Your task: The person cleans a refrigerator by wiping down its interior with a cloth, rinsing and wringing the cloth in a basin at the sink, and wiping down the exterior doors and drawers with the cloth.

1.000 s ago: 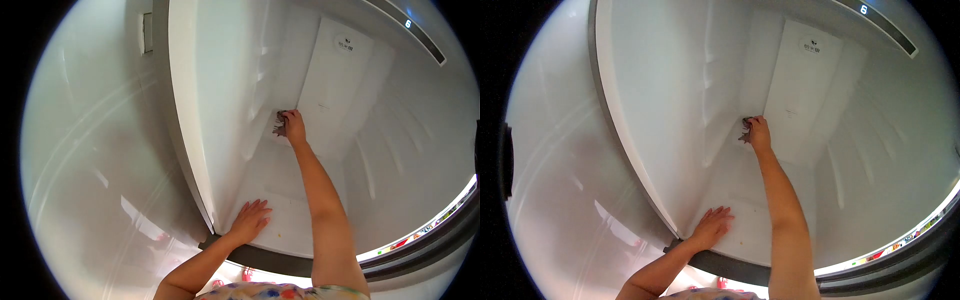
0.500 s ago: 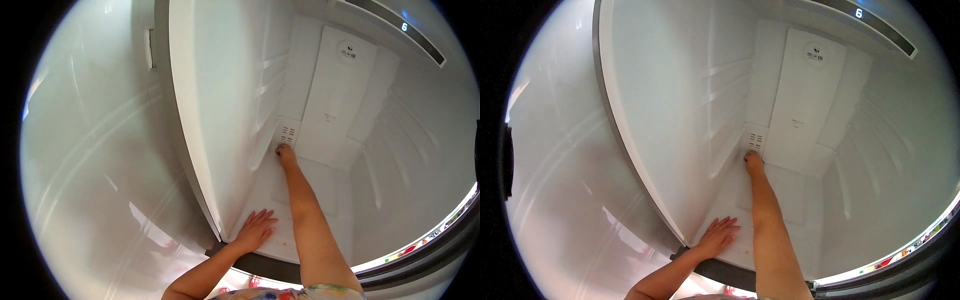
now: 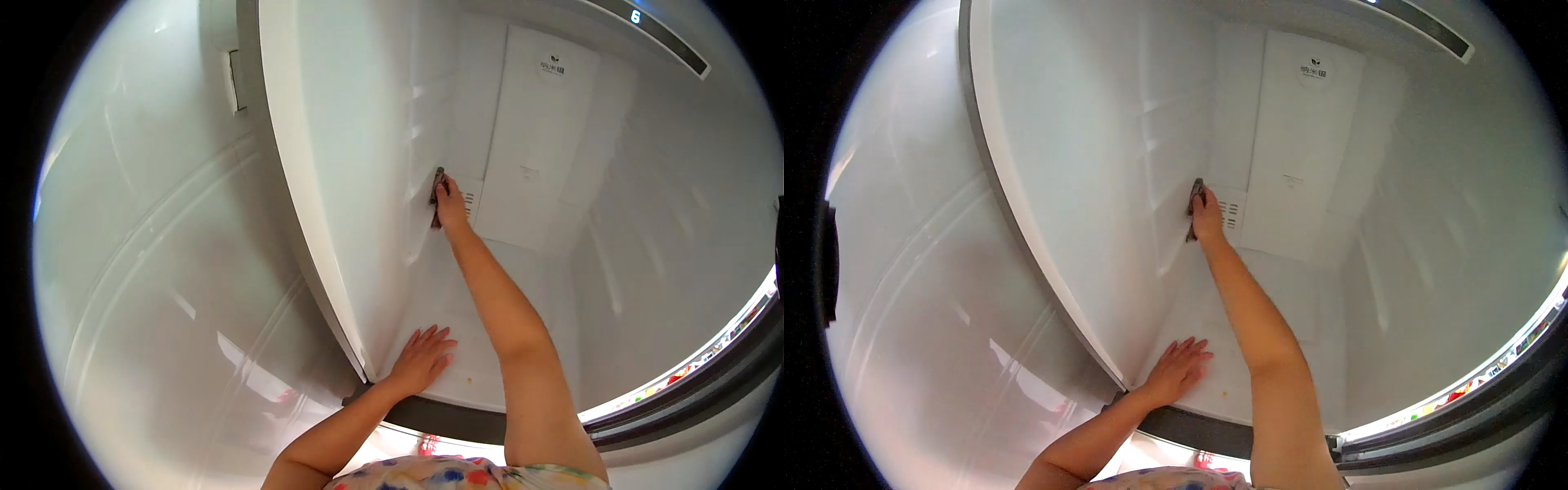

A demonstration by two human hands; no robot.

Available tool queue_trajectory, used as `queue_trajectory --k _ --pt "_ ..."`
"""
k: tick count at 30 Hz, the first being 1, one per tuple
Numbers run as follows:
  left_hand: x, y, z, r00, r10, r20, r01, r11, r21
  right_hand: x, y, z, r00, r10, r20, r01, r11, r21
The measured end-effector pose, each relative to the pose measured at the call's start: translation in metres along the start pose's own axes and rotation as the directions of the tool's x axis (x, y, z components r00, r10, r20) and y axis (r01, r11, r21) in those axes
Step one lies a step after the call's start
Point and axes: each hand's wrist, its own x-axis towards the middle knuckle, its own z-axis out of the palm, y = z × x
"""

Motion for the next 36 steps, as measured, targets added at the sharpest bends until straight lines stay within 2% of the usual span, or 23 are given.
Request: queue_trajectory --k 2,5,9,11,12,15,19,21,22,25,27,28,30,31,33,34,35,36 --pt "0.000 0.000 0.000 1.000 0.008 -0.003 -0.008 1.000 -0.010 -0.020 -0.006 0.013 0.999 -0.008 -0.042 0.012 0.996 0.088" --pt "-0.001 -0.004 0.003 1.000 0.013 0.017 -0.013 1.000 0.006 -0.042 -0.009 0.021 0.999 -0.040 -0.011 0.041 0.937 0.346" --pt "0.004 -0.002 0.002 0.999 -0.006 0.039 0.005 0.999 0.033 -0.090 0.002 0.020 0.959 -0.282 -0.036 0.283 0.959 0.021" --pt "0.002 -0.001 0.004 1.000 -0.001 0.028 0.000 1.000 0.025 -0.122 -0.001 0.020 0.933 -0.360 -0.020 0.356 0.928 -0.108" --pt "0.000 -0.003 0.005 1.000 0.012 0.013 -0.012 1.000 0.024 -0.132 -0.001 0.019 0.881 -0.471 -0.047 0.459 0.874 -0.163" --pt "0.001 -0.001 0.001 1.000 0.023 -0.006 -0.023 1.000 0.006 -0.155 -0.003 0.016 0.906 -0.423 -0.024 0.413 0.894 -0.176" --pt "-0.001 -0.004 0.002 0.996 0.069 -0.050 -0.071 0.997 -0.038 -0.184 -0.005 0.017 0.854 -0.518 -0.046 0.505 0.847 -0.166" --pt "0.003 -0.005 -0.002 0.997 0.081 0.009 -0.080 0.995 -0.062 -0.198 -0.009 0.013 0.831 -0.555 -0.044 0.541 0.824 -0.167" --pt "0.002 -0.004 -0.004 0.996 0.084 0.035 -0.082 0.994 -0.070 -0.206 -0.008 0.011 0.825 -0.565 -0.004 0.554 0.810 -0.192" --pt "-0.001 -0.003 0.000 0.994 0.086 -0.065 -0.090 0.993 -0.075 -0.226 0.003 -0.002 0.797 -0.583 0.157 0.603 0.758 -0.249" --pt "0.002 -0.001 -0.005 0.994 -0.035 0.106 0.044 0.995 -0.092 -0.232 0.020 -0.017 0.758 -0.571 0.315 0.648 0.715 -0.263" --pt "0.003 0.001 -0.007 0.978 -0.093 0.188 0.111 0.990 -0.092 -0.231 0.025 -0.025 0.764 -0.544 0.346 0.639 0.711 -0.293" --pt "0.001 -0.006 0.003 0.999 0.017 0.047 -0.015 0.999 -0.031 -0.224 0.033 -0.041 0.774 -0.486 0.405 0.623 0.699 -0.350" --pt "0.001 -0.006 0.005 0.997 0.076 -0.023 -0.076 0.997 0.006 -0.215 0.036 -0.045 0.803 -0.503 0.318 0.594 0.719 -0.362" --pt "0.001 -0.006 0.005 0.999 0.053 0.003 -0.053 0.999 -0.010 -0.188 0.035 -0.053 0.839 -0.526 0.138 0.535 0.755 -0.378" --pt "0.000 -0.005 0.004 0.999 0.039 0.017 -0.039 0.999 -0.017 -0.179 0.020 -0.054 0.931 -0.364 0.043 0.362 0.893 -0.268" --pt "0.000 -0.004 0.002 0.999 0.032 0.019 -0.031 0.999 -0.032 -0.167 0.004 -0.054 0.984 -0.176 -0.025 0.172 0.976 -0.131" --pt "-0.001 -0.003 0.001 0.999 0.025 0.021 -0.024 0.999 -0.046 -0.143 0.009 -0.056 0.985 -0.171 -0.032 0.169 0.984 -0.065"
